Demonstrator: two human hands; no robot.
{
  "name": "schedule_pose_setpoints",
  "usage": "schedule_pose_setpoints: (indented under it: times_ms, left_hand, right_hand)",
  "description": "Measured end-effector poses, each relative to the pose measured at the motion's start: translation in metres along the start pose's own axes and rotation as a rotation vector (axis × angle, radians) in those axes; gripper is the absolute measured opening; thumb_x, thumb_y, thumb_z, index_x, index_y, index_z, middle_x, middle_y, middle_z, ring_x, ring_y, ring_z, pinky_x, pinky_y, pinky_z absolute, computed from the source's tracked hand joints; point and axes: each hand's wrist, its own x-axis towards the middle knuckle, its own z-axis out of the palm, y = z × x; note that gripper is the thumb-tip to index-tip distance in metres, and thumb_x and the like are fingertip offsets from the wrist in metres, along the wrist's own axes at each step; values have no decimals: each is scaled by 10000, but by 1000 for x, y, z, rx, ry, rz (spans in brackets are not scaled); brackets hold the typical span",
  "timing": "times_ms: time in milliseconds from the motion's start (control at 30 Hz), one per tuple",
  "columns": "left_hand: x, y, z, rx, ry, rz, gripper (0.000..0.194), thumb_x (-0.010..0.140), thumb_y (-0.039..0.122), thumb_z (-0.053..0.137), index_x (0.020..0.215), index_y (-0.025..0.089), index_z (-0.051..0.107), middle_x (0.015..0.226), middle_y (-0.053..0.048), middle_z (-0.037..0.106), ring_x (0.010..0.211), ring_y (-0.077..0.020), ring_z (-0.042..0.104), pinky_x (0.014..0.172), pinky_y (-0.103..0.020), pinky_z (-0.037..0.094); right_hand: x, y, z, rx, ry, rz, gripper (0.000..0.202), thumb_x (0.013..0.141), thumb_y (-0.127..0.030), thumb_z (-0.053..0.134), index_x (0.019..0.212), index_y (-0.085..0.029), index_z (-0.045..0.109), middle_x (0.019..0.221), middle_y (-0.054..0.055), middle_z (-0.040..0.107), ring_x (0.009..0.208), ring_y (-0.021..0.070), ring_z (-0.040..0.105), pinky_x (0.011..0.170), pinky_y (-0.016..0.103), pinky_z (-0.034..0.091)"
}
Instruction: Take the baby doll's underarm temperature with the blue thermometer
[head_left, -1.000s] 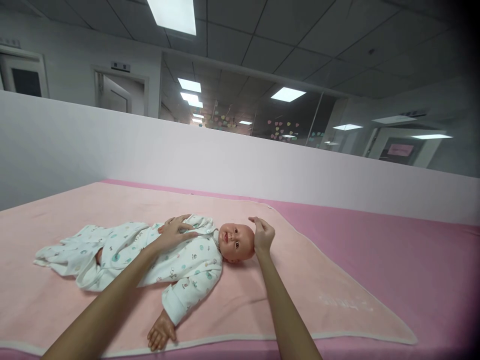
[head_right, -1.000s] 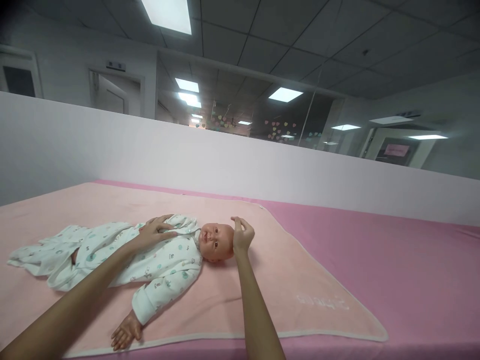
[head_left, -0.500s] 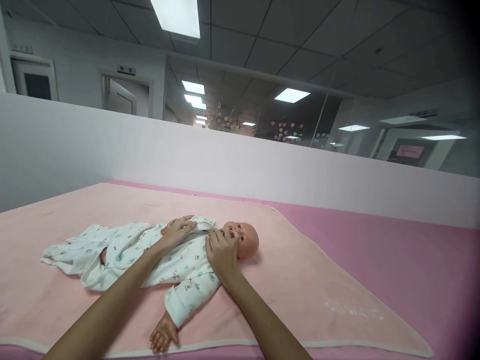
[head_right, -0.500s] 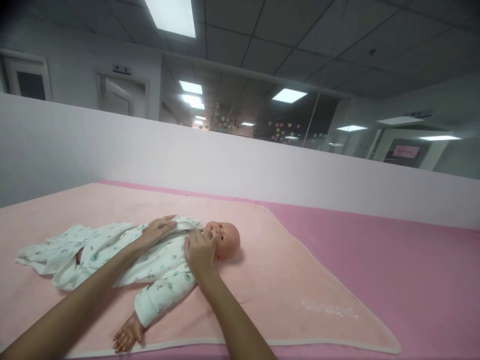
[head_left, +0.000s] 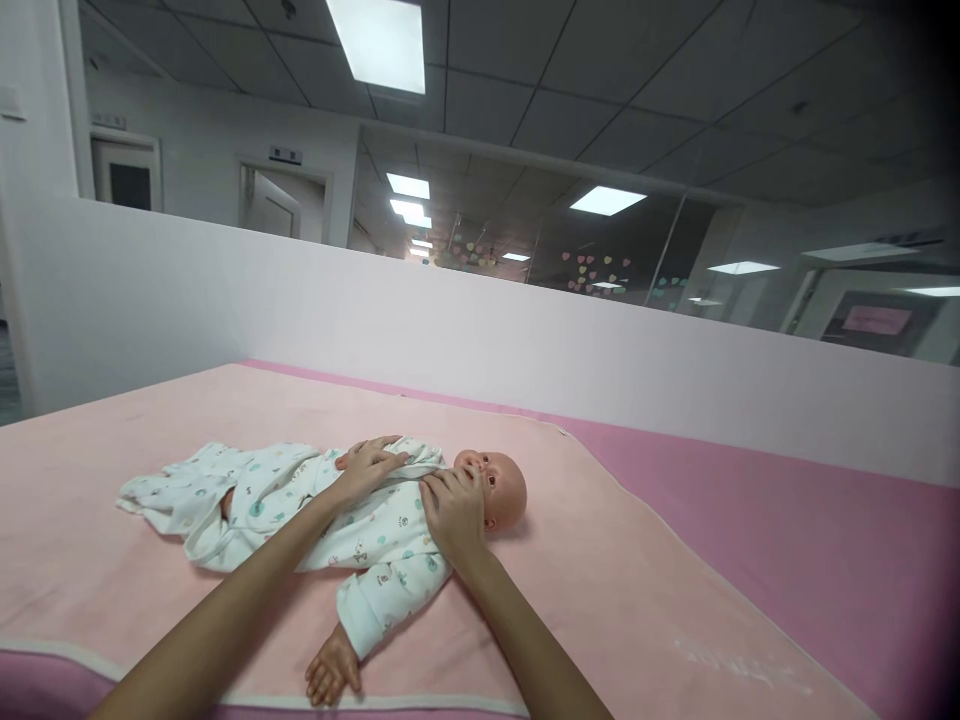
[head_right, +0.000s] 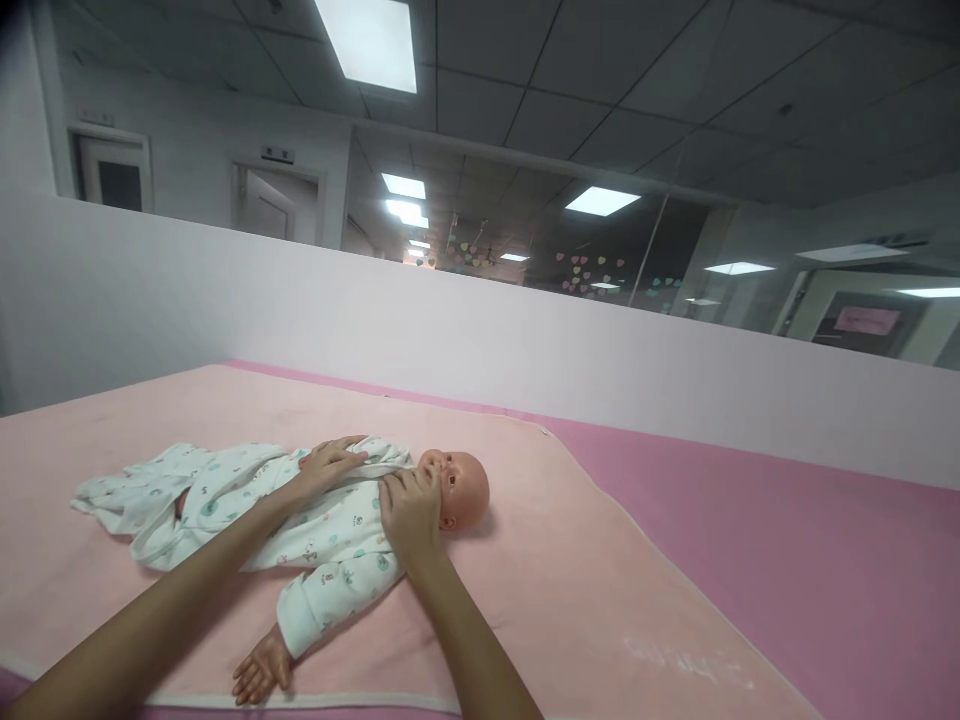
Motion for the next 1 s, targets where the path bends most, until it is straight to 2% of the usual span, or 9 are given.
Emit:
schedule_pose_setpoints:
  times_ms: [100, 233, 400, 533, 667, 767, 1000]
  left_hand:
    - [-1, 0, 1, 31, 6, 28, 466, 828, 523, 346, 703, 254, 704, 1213, -1, 560, 1173, -266, 420, 1035, -495, 196]
    - [-8, 6, 2, 91, 22, 94, 379, 823, 492, 395, 830, 243, 680, 972, -36, 677, 1186, -265, 394, 1015, -496, 202]
    - [-14, 13, 5, 261, 124, 219, 289, 803, 399, 466, 665, 242, 666, 1206, -25, 550, 1185, -285, 379, 984, -523, 196]
    - [-17, 17, 6, 348, 209, 339, 172, 800, 329, 489, 828, 283, 652, 1131, -15, 587, 1170, -262, 401, 1002, -530, 153]
    - [-20, 21, 7, 391, 236, 450, 171, 811, 268, 470, 872, 277, 629, 1026, -13, 634, 1138, -244, 437, 1017, -507, 141]
    - [-22, 24, 6, 382, 269, 477, 203, 814, 271, 460, 957, 266, 603, 980, -18, 656, 1094, -231, 480, 1031, -487, 134]
    - [-31, 28, 9, 282, 412, 497, 152, 805, 265, 450, 872, 231, 582, 846, -2, 680, 941, -203, 559, 1032, -463, 152]
  right_hand:
    - [0, 2, 1, 71, 93, 40, 141, 796, -163, 506, 794, -218, 636, 775, 1, 645, 792, 152, 535, 839, 334, 335]
    - [3, 11, -7, 142, 253, 47, 194, 801, -127, 474, 845, -219, 639, 778, 9, 656, 794, 155, 564, 806, 341, 402]
    - [10, 25, -24, 150, 542, 39, 139, 776, -144, 531, 875, -183, 620, 786, 46, 658, 792, 168, 582, 740, 347, 469]
    - [12, 28, -30, 145, 616, 118, 103, 788, -192, 535, 853, -185, 614, 775, 50, 648, 770, 172, 590, 721, 358, 490]
    - [13, 22, -35, 206, 716, 270, 98, 795, -248, 543, 811, -173, 605, 776, 63, 631, 783, 187, 589, 731, 373, 492]
    - [12, 17, -34, 283, 718, 347, 107, 798, -261, 542, 820, -171, 596, 805, 67, 620, 796, 183, 587, 740, 362, 497]
    - [2, 9, -18, 370, 583, 216, 99, 795, -226, 537, 867, -186, 591, 826, 53, 639, 849, 193, 599, 813, 411, 491]
